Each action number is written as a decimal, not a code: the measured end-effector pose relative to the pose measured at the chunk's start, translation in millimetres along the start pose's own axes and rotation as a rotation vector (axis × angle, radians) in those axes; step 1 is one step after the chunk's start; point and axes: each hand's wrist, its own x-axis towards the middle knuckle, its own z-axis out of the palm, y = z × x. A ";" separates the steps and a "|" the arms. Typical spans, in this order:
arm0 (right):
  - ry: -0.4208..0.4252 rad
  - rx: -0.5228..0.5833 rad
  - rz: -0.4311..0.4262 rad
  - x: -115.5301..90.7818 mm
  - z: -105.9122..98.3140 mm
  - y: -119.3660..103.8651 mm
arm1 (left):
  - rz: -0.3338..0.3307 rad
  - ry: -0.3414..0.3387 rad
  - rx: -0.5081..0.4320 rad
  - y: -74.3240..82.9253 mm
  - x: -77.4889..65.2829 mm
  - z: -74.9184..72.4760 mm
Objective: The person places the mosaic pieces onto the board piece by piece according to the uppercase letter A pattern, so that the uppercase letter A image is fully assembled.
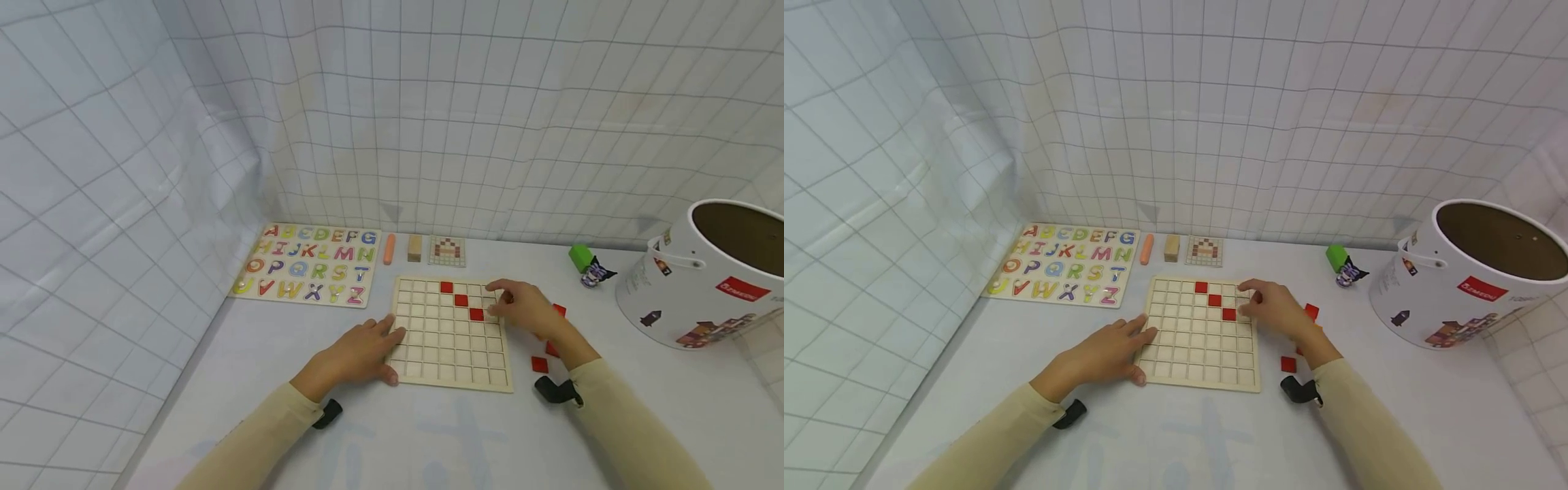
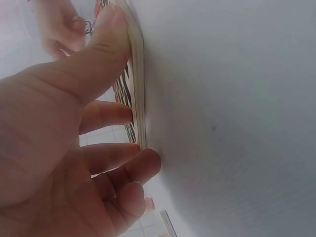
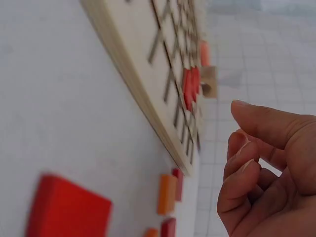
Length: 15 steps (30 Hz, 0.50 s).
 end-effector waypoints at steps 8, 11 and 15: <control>0.124 0.068 0.058 -36.8 -56.7 46.5 | -0.011 0.006 -0.007 -0.3 1.2 0.4; 0.137 0.085 0.112 -45.1 -63.3 65.0 | -0.009 0.006 -0.006 -0.1 1.5 0.8; 0.134 0.110 0.143 -48.5 -60.9 78.9 | -0.008 0.002 -0.009 0.8 1.7 0.6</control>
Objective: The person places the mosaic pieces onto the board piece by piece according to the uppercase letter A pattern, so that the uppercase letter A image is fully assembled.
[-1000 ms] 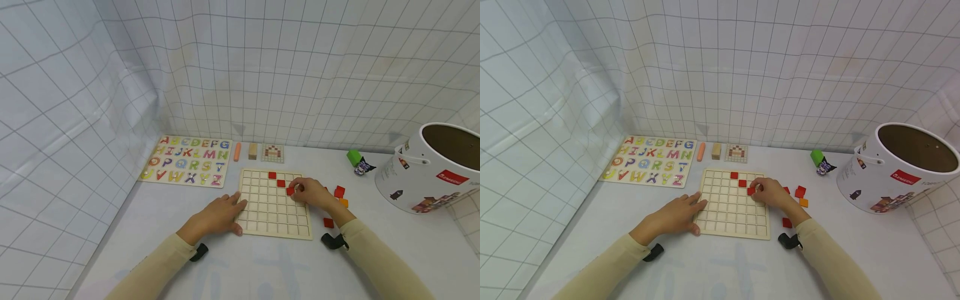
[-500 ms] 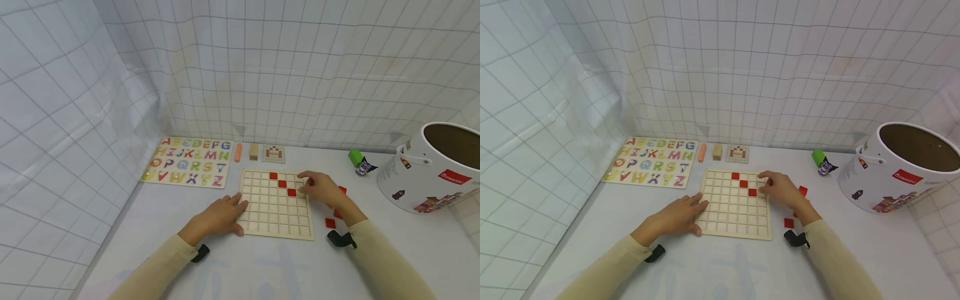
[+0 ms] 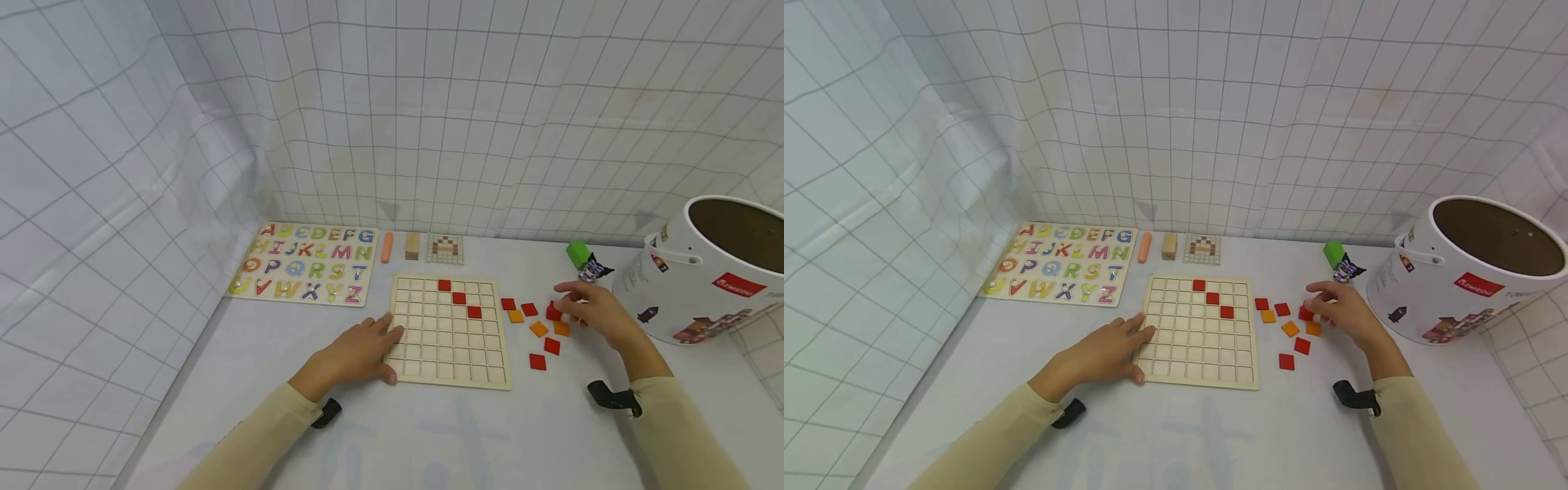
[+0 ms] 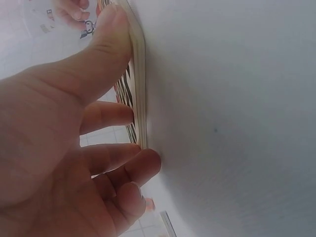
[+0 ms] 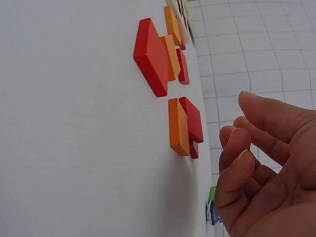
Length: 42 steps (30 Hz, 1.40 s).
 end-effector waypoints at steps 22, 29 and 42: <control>-0.033 -0.270 -0.014 19.4 46.4 -24.5 | -0.015 -0.007 -0.013 1.5 1.4 -2.2; -0.018 -0.311 -0.021 19.2 50.2 -25.6 | -0.022 -0.009 -0.015 1.7 0.0 -0.7; -0.007 -0.318 -0.096 16.8 50.5 -26.8 | -0.032 -0.010 -0.026 2.8 -1.0 -1.4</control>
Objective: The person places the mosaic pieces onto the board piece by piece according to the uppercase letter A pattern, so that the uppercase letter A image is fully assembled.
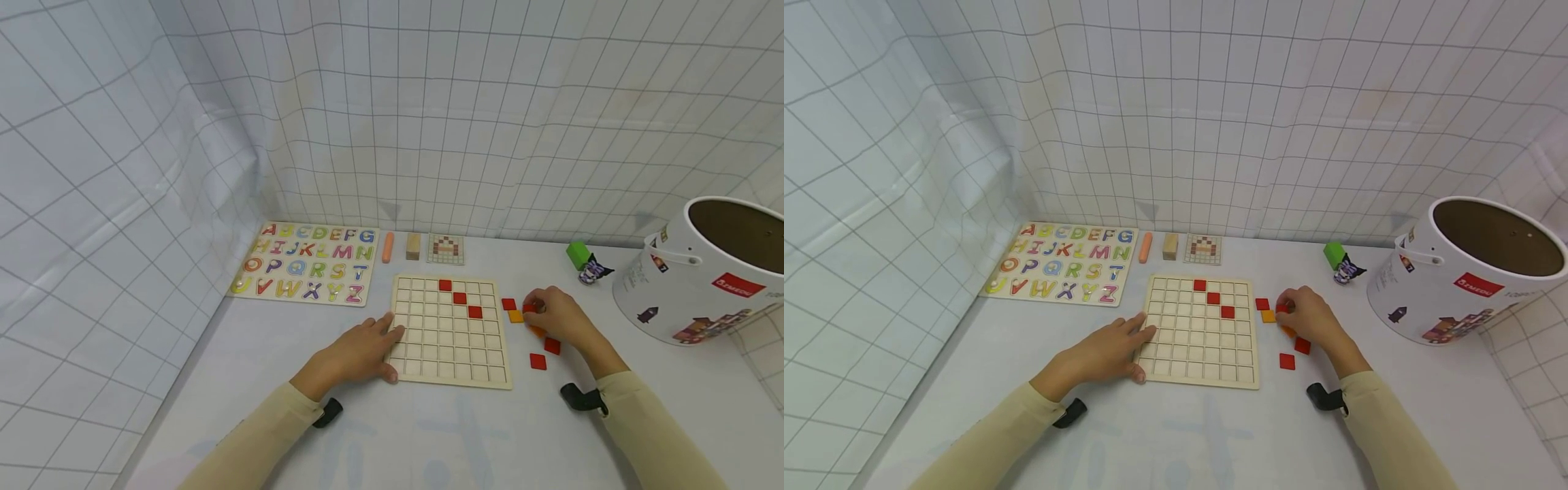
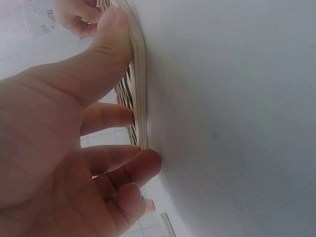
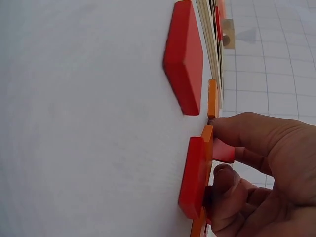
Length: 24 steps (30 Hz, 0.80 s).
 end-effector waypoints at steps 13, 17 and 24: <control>-0.043 0.417 0.112 -4.2 -3.6 -2.2 | 0.007 0.008 -0.006 0.2 -0.4 -0.4; -0.066 0.567 0.128 -4.1 -4.2 -13.2 | 0.009 0.014 -0.001 0.1 1.4 -1.0; -0.133 0.706 0.080 -5.8 12.6 -35.4 | 0.001 -0.006 0.004 -0.5 1.8 -0.3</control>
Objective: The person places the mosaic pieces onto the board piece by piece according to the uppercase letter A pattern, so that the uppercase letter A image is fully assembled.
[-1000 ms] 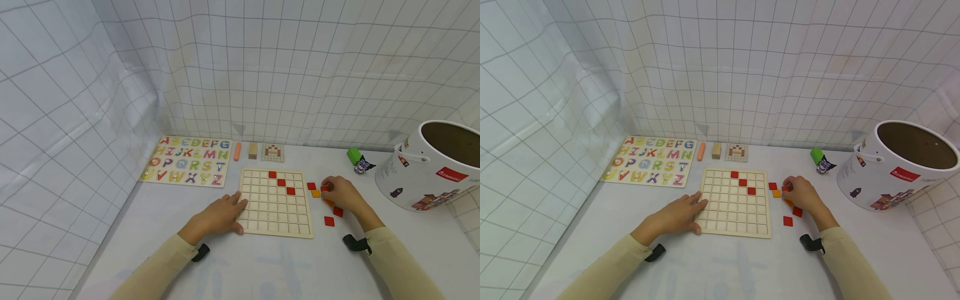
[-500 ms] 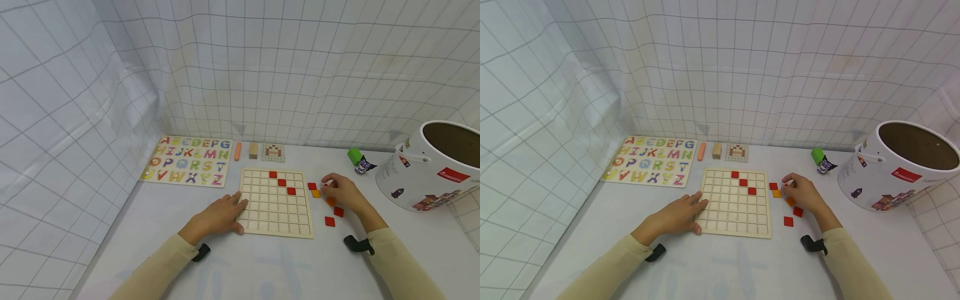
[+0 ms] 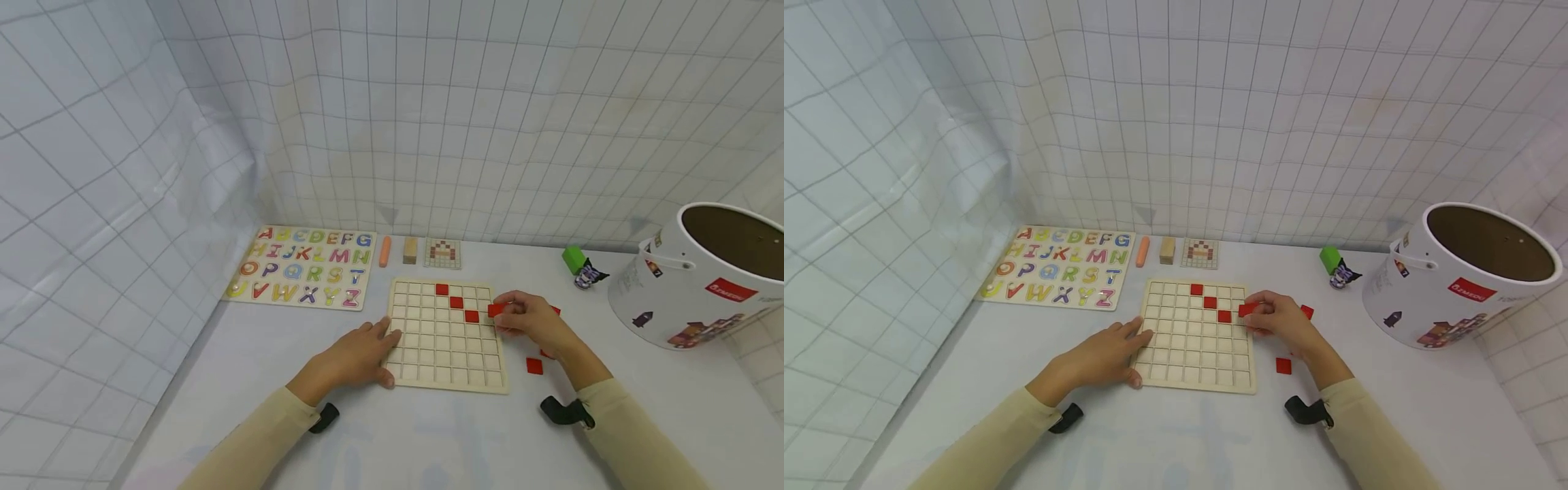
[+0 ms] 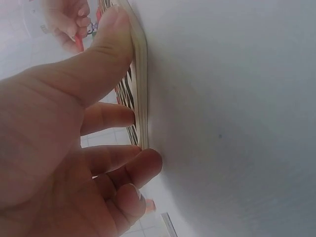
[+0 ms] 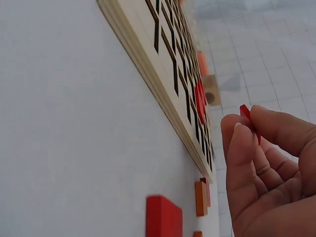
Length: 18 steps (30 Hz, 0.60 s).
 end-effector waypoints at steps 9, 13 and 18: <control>-0.074 -0.068 -0.032 2.6 22.1 -0.6 | 0.032 0.027 -0.005 3.1 1.9 3.3; -0.070 -0.208 -0.049 4.1 28.9 1.9 | 0.025 0.019 0.007 2.4 0.8 3.0; -0.028 -0.436 -0.094 4.4 38.7 -0.6 | 0.011 -0.004 0.000 0.7 -0.9 0.9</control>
